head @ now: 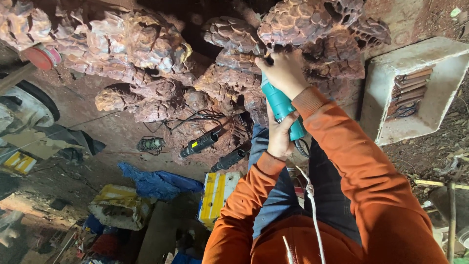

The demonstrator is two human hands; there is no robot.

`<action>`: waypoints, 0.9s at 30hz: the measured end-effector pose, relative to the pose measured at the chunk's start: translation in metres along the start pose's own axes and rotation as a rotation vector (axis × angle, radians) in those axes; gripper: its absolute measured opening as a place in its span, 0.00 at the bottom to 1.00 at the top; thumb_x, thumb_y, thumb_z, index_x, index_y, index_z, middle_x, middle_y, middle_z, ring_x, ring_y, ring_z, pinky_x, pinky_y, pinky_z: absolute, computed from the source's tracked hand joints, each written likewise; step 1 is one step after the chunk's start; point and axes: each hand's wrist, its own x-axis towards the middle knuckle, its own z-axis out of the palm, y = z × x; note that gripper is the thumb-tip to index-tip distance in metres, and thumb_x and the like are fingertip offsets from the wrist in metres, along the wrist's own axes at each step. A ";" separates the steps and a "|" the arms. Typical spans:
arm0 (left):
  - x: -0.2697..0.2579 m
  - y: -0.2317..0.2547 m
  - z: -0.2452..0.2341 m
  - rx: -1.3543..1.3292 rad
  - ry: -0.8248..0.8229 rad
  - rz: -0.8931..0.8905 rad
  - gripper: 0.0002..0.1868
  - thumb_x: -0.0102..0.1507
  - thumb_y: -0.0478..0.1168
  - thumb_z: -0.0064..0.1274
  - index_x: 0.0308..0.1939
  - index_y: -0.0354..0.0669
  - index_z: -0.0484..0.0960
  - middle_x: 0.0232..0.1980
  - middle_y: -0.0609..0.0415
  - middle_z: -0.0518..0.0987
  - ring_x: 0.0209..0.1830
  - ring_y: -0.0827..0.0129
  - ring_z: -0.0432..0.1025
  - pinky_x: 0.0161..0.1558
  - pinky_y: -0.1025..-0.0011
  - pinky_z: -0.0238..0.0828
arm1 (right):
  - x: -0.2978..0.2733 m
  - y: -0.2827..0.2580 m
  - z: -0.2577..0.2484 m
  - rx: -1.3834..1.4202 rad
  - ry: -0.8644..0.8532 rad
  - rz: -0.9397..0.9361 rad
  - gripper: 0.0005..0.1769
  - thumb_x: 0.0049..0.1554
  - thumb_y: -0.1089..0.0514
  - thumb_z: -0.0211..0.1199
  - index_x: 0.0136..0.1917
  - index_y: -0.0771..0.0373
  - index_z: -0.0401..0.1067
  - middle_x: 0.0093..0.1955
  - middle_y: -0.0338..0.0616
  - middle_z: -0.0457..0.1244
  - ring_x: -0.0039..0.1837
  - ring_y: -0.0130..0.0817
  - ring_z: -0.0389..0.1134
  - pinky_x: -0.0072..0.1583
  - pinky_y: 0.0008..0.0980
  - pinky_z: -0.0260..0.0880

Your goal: Carving intricate patterns into a large wooden sculpture using a handheld rotary tool.

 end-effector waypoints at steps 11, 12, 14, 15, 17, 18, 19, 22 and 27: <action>0.016 -0.002 -0.034 -0.018 -0.147 0.074 0.60 0.56 0.26 0.66 0.84 0.64 0.46 0.45 0.34 0.79 0.35 0.45 0.79 0.35 0.51 0.77 | 0.005 0.021 0.024 0.063 0.166 -0.142 0.28 0.63 0.36 0.60 0.40 0.64 0.76 0.41 0.55 0.69 0.52 0.56 0.71 0.55 0.50 0.71; 0.020 -0.004 -0.038 -0.021 -0.149 0.073 0.60 0.56 0.26 0.66 0.84 0.64 0.46 0.45 0.34 0.79 0.35 0.45 0.79 0.35 0.51 0.77 | 0.007 0.020 0.027 0.059 0.167 -0.142 0.28 0.63 0.36 0.60 0.40 0.64 0.76 0.41 0.55 0.69 0.52 0.56 0.71 0.55 0.50 0.71; 0.027 -0.009 -0.045 0.012 -0.142 0.097 0.59 0.56 0.28 0.67 0.83 0.61 0.48 0.51 0.36 0.78 0.41 0.48 0.79 0.39 0.50 0.78 | 0.012 0.019 0.032 -0.014 0.216 -0.124 0.29 0.62 0.37 0.60 0.37 0.66 0.75 0.38 0.57 0.69 0.48 0.57 0.72 0.53 0.51 0.72; 0.027 -0.007 -0.047 0.009 -0.141 0.095 0.59 0.56 0.28 0.67 0.83 0.61 0.48 0.51 0.36 0.78 0.41 0.48 0.79 0.39 0.50 0.78 | 0.014 0.020 0.037 -0.017 0.214 -0.123 0.29 0.62 0.37 0.60 0.37 0.66 0.75 0.38 0.57 0.69 0.48 0.57 0.72 0.53 0.51 0.72; 0.028 -0.001 -0.051 0.032 -0.164 0.063 0.60 0.55 0.29 0.68 0.83 0.62 0.47 0.56 0.37 0.76 0.46 0.47 0.78 0.41 0.48 0.80 | 0.018 0.022 0.047 -0.028 0.260 -0.122 0.29 0.61 0.35 0.61 0.36 0.64 0.75 0.39 0.56 0.68 0.49 0.56 0.72 0.53 0.49 0.73; 0.027 0.002 -0.055 0.030 -0.165 0.064 0.60 0.55 0.29 0.68 0.83 0.62 0.47 0.56 0.37 0.76 0.46 0.47 0.78 0.41 0.48 0.80 | 0.017 0.019 0.051 -0.030 0.260 -0.124 0.29 0.61 0.35 0.61 0.36 0.64 0.75 0.39 0.56 0.68 0.49 0.56 0.72 0.53 0.49 0.73; 0.029 0.004 -0.057 0.069 -0.177 0.057 0.60 0.56 0.31 0.69 0.83 0.61 0.47 0.58 0.38 0.76 0.48 0.50 0.77 0.43 0.49 0.80 | 0.017 0.017 0.052 -0.029 0.235 -0.082 0.31 0.62 0.34 0.59 0.39 0.65 0.76 0.41 0.58 0.68 0.51 0.58 0.71 0.54 0.50 0.72; 0.033 0.010 -0.064 0.092 -0.177 0.090 0.60 0.53 0.29 0.69 0.82 0.61 0.49 0.56 0.38 0.76 0.46 0.51 0.77 0.42 0.50 0.80 | 0.000 -0.014 0.034 -0.020 0.129 0.042 0.34 0.62 0.28 0.52 0.47 0.62 0.77 0.45 0.59 0.69 0.55 0.59 0.70 0.56 0.54 0.71; 0.037 0.004 -0.075 0.143 -0.162 0.128 0.58 0.51 0.28 0.68 0.80 0.60 0.54 0.54 0.42 0.77 0.45 0.54 0.77 0.42 0.50 0.78 | -0.003 -0.026 0.037 0.017 0.081 0.143 0.38 0.62 0.26 0.46 0.56 0.60 0.76 0.52 0.61 0.69 0.60 0.60 0.69 0.60 0.54 0.69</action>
